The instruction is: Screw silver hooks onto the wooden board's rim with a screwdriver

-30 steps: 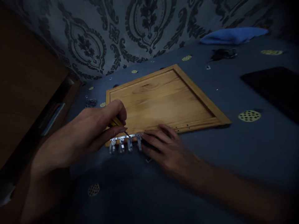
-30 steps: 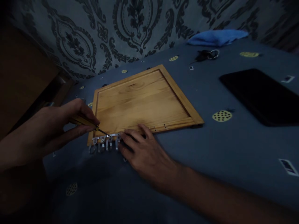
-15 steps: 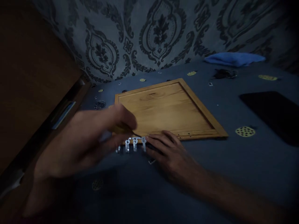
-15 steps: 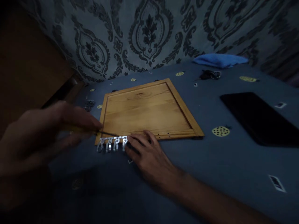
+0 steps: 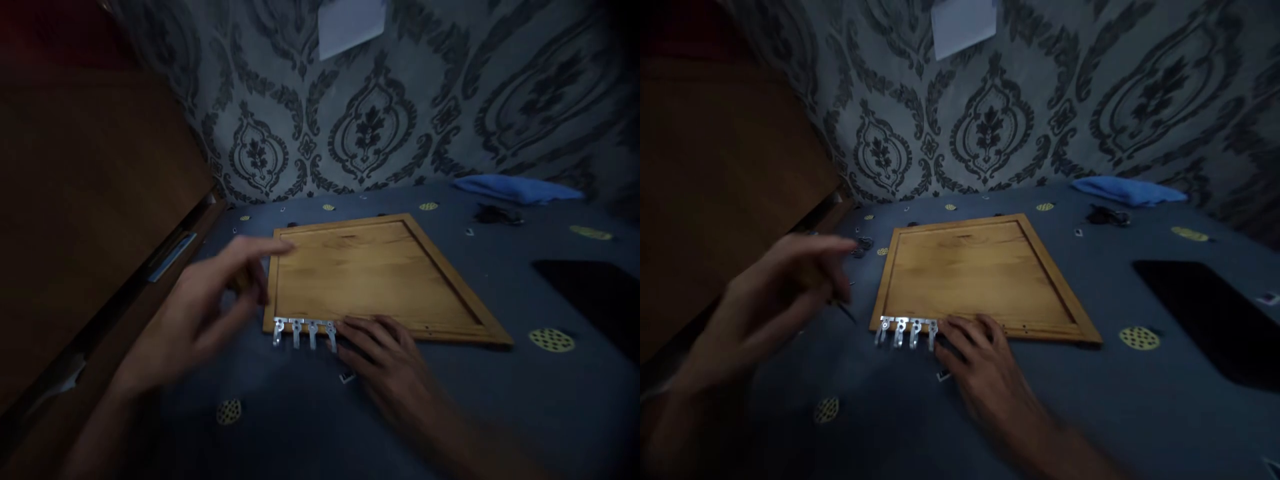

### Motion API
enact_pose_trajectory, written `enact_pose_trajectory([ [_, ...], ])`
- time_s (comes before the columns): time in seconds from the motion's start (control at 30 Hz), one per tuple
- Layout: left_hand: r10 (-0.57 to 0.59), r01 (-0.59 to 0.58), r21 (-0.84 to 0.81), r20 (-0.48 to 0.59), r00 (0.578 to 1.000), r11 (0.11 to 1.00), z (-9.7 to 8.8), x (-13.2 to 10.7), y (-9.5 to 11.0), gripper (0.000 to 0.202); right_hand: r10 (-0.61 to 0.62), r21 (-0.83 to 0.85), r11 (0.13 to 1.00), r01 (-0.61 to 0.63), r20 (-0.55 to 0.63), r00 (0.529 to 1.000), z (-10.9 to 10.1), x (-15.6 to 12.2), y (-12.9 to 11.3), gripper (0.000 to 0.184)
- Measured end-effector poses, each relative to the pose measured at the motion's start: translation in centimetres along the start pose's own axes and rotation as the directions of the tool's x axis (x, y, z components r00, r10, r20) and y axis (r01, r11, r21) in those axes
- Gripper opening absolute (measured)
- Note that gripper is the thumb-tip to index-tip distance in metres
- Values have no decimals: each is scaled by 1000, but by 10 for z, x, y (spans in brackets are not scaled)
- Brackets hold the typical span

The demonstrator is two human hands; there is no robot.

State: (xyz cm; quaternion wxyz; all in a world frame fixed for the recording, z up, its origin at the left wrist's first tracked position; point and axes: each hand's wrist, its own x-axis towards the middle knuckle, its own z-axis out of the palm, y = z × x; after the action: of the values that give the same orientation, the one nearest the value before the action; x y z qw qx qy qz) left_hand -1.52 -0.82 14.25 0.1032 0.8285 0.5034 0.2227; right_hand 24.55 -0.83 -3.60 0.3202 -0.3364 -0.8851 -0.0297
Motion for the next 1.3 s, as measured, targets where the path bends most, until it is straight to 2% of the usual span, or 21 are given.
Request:
enact_pose_trajectory([
  [0.1,-178,173,97,45,983,980,12,33,-43,33,22,-9,1000,-22,-2,1000,-4,1,-3,32],
  [0.2,-253,228,175,138,958,958,43,54,-73,29,11,-63,998,-12,-13,1000,-6,2,-5,35],
  [0.33,-380,328,257,189,906,909,83,62,-81,31,-12,-173,985,9,-17,1000,-5,1,-7,39],
  [0.43,-462,400,303,169,871,865,96,63,-78,35,-31,-224,974,36,22,999,-4,-1,-7,37],
  [0.6,-485,419,317,166,859,851,98,63,-76,35,-3,-233,972,10,29,1000,-3,-5,-8,35],
  [0.73,-481,415,322,156,863,851,95,62,-78,35,-9,-209,977,33,114,993,-4,0,-9,43],
  [1.03,-510,439,360,129,850,823,87,62,-94,36,82,-106,993,-54,279,957,-5,25,-20,53],
  [1.17,-487,416,365,128,864,833,85,59,-99,37,83,-55,996,-69,313,946,-4,26,-20,53],
  [1.3,-419,367,336,95,903,867,74,53,-100,35,84,-39,996,-75,304,949,1,23,-18,55],
])
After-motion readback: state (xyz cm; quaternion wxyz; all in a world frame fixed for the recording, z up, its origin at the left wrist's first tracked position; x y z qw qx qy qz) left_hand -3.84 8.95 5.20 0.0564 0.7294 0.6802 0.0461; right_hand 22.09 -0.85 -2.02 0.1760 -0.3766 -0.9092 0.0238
